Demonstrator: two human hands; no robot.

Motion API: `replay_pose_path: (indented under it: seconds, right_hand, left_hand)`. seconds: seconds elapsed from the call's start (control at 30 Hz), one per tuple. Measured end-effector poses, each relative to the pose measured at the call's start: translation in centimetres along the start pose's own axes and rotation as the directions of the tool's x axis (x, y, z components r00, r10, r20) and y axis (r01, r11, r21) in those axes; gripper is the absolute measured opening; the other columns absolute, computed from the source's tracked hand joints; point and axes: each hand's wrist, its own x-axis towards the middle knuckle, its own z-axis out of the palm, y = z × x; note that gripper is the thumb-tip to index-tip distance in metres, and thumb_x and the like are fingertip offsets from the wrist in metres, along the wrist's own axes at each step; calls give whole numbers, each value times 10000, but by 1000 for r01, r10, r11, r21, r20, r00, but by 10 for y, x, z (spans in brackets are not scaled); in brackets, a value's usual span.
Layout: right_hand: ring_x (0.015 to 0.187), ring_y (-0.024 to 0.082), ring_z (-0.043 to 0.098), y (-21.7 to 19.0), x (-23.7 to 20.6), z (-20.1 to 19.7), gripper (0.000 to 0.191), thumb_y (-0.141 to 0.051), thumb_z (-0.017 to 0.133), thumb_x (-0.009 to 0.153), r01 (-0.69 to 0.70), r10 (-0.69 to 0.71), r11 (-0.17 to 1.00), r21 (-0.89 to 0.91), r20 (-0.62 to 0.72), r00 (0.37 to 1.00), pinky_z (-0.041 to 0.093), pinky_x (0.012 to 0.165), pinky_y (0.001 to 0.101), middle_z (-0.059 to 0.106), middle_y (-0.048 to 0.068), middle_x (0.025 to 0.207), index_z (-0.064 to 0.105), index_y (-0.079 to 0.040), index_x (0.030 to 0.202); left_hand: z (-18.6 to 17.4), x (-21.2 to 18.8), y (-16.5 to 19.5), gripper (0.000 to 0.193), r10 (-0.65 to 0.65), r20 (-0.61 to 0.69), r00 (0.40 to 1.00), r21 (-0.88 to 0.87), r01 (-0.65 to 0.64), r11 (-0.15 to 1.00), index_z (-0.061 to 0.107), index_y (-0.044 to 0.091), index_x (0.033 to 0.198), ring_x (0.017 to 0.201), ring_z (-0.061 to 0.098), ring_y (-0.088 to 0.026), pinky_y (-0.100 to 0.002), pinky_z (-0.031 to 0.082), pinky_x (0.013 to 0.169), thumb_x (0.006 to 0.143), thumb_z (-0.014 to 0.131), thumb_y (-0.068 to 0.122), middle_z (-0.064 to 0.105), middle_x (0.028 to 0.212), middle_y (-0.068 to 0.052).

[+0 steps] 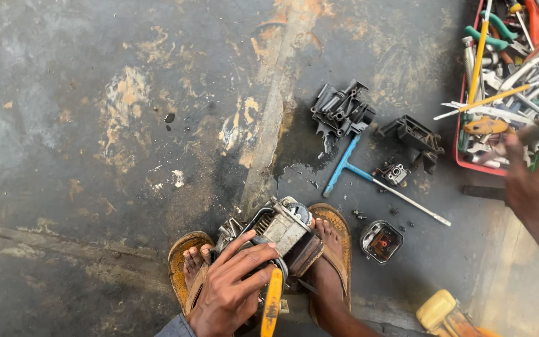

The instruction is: The person disassembles a small motor by removing the side cover with a screwdriver, then uses a hammer to tap and loosen internal components. The person continues to remove parts and adjust the motor housing on the floor.

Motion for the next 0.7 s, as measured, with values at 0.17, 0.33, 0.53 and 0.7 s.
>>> replay_pose_path:
  seconds: [0.17,0.33,0.53,0.7]
  right_hand:
    - [765,332,689,-61,-54,18,405,-200,631,1104,-607,26,146,781,610,792,604,660,447,616,209,859,463,167,1130]
    - [877,317,679,-162,-124,26,758,-93,743,771,-319,-168,853,413,796,581,569,757,428,650,157,1053,463,-28,1472]
    - [916,308,743,-184,-185,13,881,-428,806,688,626,-357,758,-183,687,633,608,696,402,697,204,1199,548,-261,1514]
    - [941,165,776,-157,-231,35,859,-489,843,730,406,217,731,-548,751,623,638,772,306,743,31,1139,483,-367,1500]
  left_hand:
    - [-27,-6,-4,363,25,63,998,-27,-23,999,701,29,975,1200,668,-300,-546,359,1148,637,669,-100,702,1192,-130]
    - [-42,-20,-3,355,72,17,997,-19,-72,997,662,38,1013,1221,654,-293,-533,384,1210,684,659,-97,675,1202,-124]
    - [-50,-49,-3,320,88,-31,996,-4,-88,996,658,43,997,1187,669,-284,-529,389,1225,713,633,-102,675,1154,-113]
    - [-53,-73,-6,291,106,-69,992,20,-105,994,652,30,1006,1169,668,-289,-514,403,1222,743,641,-93,673,1149,-114]
